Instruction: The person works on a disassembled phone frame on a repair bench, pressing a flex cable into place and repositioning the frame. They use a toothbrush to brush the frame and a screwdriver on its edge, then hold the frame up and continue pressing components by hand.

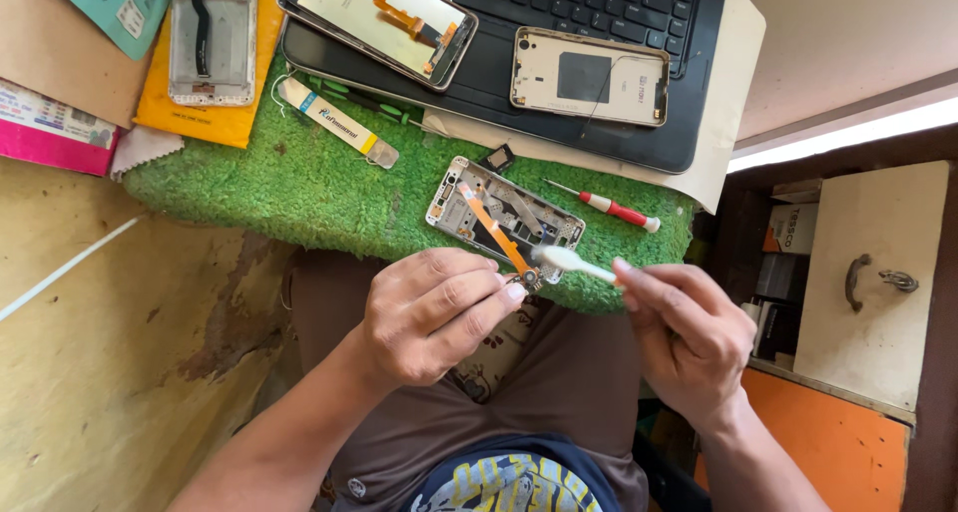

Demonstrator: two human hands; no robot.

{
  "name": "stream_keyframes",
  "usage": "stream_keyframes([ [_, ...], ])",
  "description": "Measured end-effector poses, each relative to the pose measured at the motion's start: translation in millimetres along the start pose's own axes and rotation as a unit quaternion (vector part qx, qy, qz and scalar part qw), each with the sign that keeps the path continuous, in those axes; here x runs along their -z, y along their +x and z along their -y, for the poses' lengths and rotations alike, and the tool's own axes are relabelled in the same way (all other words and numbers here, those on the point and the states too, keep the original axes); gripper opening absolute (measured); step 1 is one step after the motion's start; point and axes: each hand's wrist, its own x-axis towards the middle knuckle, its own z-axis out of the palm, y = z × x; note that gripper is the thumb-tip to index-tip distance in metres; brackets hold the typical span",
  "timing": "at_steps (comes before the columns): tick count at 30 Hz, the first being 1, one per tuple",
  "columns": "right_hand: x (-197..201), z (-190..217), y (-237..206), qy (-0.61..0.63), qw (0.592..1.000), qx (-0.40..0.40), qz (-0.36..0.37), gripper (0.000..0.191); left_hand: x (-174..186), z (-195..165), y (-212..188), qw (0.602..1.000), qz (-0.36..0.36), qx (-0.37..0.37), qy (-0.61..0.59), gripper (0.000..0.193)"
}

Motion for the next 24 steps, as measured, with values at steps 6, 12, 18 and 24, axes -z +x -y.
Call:
stream_keyframes([
  [6,0.5,0.3,1.9,0.018,1.000,0.024,0.008,0.032,-1.0,2.0,-1.0,1.000,-0.011,0.002,-0.002,0.025],
  [12,-1.0,-2.3,0.5,0.016,0.999,0.041,-0.004,0.030,-0.6,2.5,-1.4,1.000,-0.013,0.003,-0.001,0.026],
  [18,-1.6,-5.1,-0.8,0.009,1.000,0.018,-0.021,0.030,-1.0,2.8,-1.4,1.000,-0.009,0.007,0.000,0.026],
  [24,-1.4,-6.5,-0.3,-0.009,0.999,0.033,-0.014,0.031,-4.2,2.1,-0.6,1.000,-0.013,0.012,0.004,0.026],
])
